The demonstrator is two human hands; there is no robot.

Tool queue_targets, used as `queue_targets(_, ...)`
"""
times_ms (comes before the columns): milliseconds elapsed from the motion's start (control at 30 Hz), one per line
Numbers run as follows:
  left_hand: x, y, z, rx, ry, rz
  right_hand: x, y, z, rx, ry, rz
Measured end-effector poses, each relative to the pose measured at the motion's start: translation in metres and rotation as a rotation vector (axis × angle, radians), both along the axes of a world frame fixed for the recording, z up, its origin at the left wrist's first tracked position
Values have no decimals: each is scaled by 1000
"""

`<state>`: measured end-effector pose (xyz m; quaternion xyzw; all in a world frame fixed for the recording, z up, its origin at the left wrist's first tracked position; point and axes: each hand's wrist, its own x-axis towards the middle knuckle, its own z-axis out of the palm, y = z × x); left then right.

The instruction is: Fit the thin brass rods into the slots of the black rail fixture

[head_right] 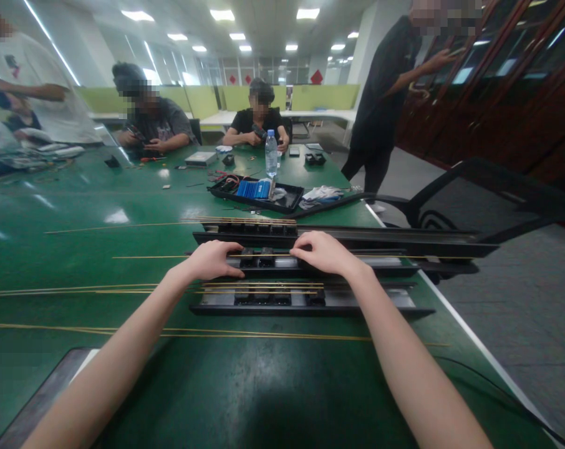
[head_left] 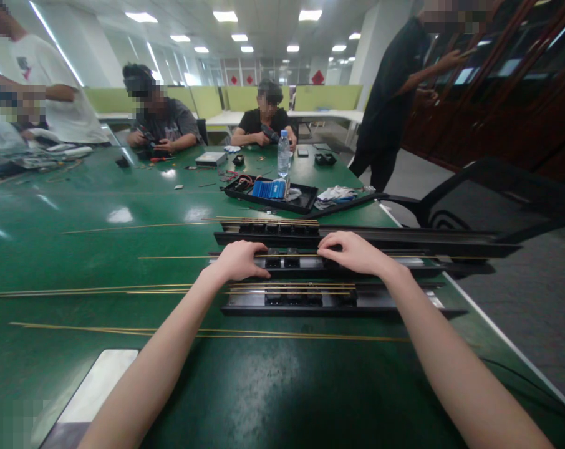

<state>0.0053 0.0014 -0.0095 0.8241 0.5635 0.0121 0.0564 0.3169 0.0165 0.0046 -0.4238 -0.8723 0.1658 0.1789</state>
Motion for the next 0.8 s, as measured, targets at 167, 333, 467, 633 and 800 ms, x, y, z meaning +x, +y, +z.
queue_targets(167,0,1,-1,4,-7,-8,-30,-5,-9,70,-44,-56)
queue_targets(333,-2,0,-1,7,-11,-20,-56,-9,-18,121,-86,-94)
queue_targets(467,-2,-1,1,5,-8,-16,-57,-9,-20,90,-77,-84)
queue_targets(633,-1,-1,4,-13,-4,-7,-54,-10,-18,96,-90,-77)
queue_targets(800,1,-1,3,-20,-15,11,-55,-12,-16,95,-102,-88)
